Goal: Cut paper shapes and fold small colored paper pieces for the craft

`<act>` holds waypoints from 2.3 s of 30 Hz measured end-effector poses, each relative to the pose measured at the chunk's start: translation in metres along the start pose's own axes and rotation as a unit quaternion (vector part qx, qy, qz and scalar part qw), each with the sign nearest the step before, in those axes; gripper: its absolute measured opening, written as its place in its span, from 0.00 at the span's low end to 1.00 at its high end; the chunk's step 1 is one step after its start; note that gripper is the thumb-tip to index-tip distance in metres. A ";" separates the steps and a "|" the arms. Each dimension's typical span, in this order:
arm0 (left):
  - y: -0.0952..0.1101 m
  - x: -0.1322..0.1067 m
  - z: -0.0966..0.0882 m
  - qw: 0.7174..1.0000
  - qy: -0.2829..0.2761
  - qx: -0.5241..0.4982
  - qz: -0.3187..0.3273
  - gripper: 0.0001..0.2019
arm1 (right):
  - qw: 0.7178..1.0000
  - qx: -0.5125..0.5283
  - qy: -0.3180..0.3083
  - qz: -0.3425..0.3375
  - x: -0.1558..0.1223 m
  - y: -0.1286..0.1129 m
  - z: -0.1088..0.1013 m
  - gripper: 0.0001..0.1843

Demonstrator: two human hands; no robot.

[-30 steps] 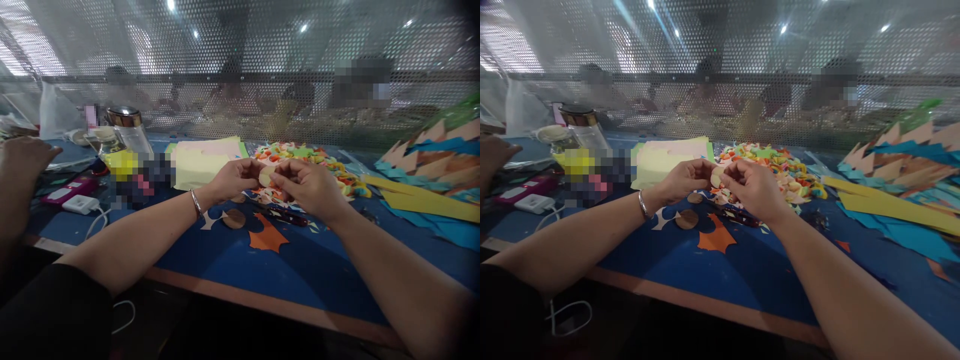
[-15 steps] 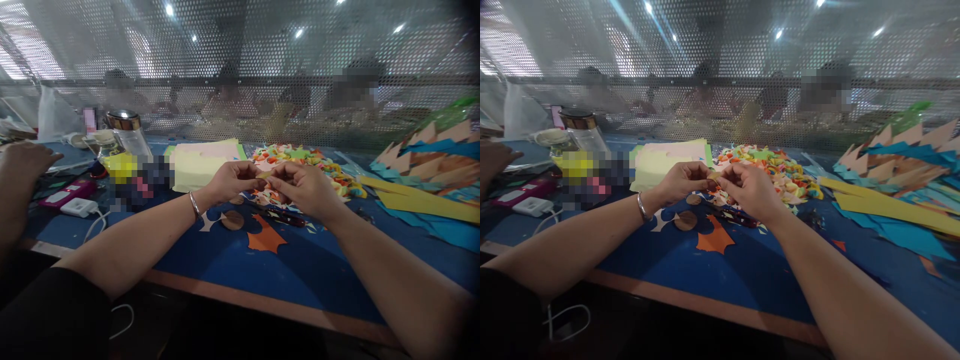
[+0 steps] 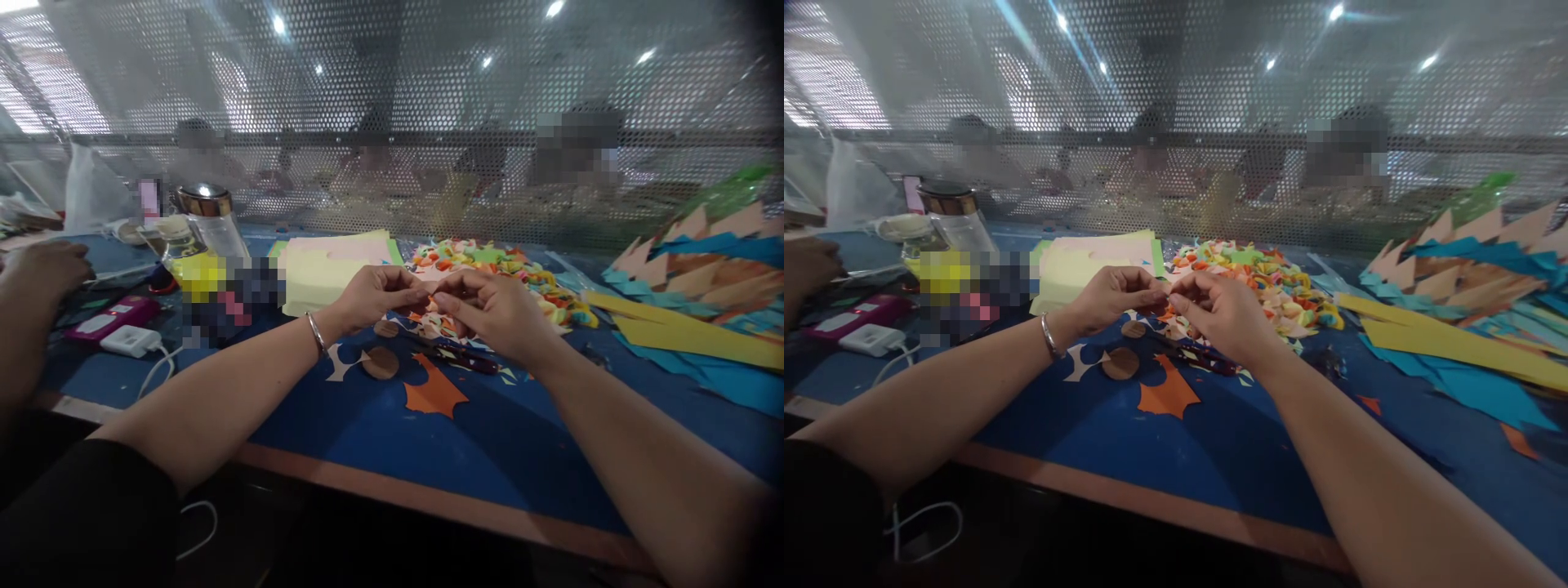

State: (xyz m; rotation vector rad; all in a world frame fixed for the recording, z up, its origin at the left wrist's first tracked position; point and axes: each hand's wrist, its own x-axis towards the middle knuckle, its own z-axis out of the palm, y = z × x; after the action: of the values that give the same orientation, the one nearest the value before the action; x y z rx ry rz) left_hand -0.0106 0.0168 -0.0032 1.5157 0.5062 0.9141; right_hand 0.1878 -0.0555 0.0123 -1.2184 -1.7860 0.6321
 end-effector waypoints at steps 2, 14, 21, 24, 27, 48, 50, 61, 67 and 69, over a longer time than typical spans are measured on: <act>-0.003 0.001 0.000 1.000 -0.008 -0.006 0.003 0.20 | 1.000 0.002 0.006 -0.006 0.001 0.002 0.000 0.19; -0.007 0.000 0.006 0.997 -0.067 0.007 -0.026 0.15 | 1.000 0.010 0.023 -0.013 0.001 0.004 0.003 0.23; -0.007 -0.001 0.007 0.996 -0.067 -0.007 -0.065 0.16 | 1.000 -0.002 0.026 -0.008 0.000 0.005 0.003 0.26; -0.003 -0.002 0.010 0.997 -0.039 -0.044 -0.050 0.15 | 1.000 0.005 0.031 -0.002 0.001 0.006 0.002 0.26; 0.003 -0.004 0.013 0.992 -0.023 -0.106 -0.060 0.14 | 0.999 0.005 0.036 0.002 0.001 0.007 0.001 0.24; 0.004 -0.004 0.017 0.985 0.043 -0.151 -0.076 0.10 | 0.999 0.003 0.042 -0.022 0.001 0.007 0.004 0.20; 0.004 -0.005 0.019 0.988 0.052 -0.133 -0.066 0.10 | 0.999 0.001 0.042 -0.017 0.001 0.006 0.004 0.20; 0.008 -0.004 0.024 0.987 0.094 -0.127 -0.036 0.07 | 0.998 0.006 0.059 -0.022 0.001 0.003 0.004 0.21; 0.008 -0.003 0.025 0.986 0.092 -0.135 -0.040 0.09 | 0.998 -0.003 0.061 -0.020 0.000 0.003 0.003 0.20; 0.008 -0.003 0.025 0.983 0.096 -0.147 -0.050 0.09 | 0.998 -0.004 0.063 -0.019 0.000 0.003 0.003 0.20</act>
State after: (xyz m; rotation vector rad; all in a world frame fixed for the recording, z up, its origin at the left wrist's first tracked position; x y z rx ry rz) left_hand 0.0059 -0.0028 0.0050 1.1310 0.5552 1.0135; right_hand 0.1865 -0.0541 0.0087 -1.2002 -1.7031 0.5147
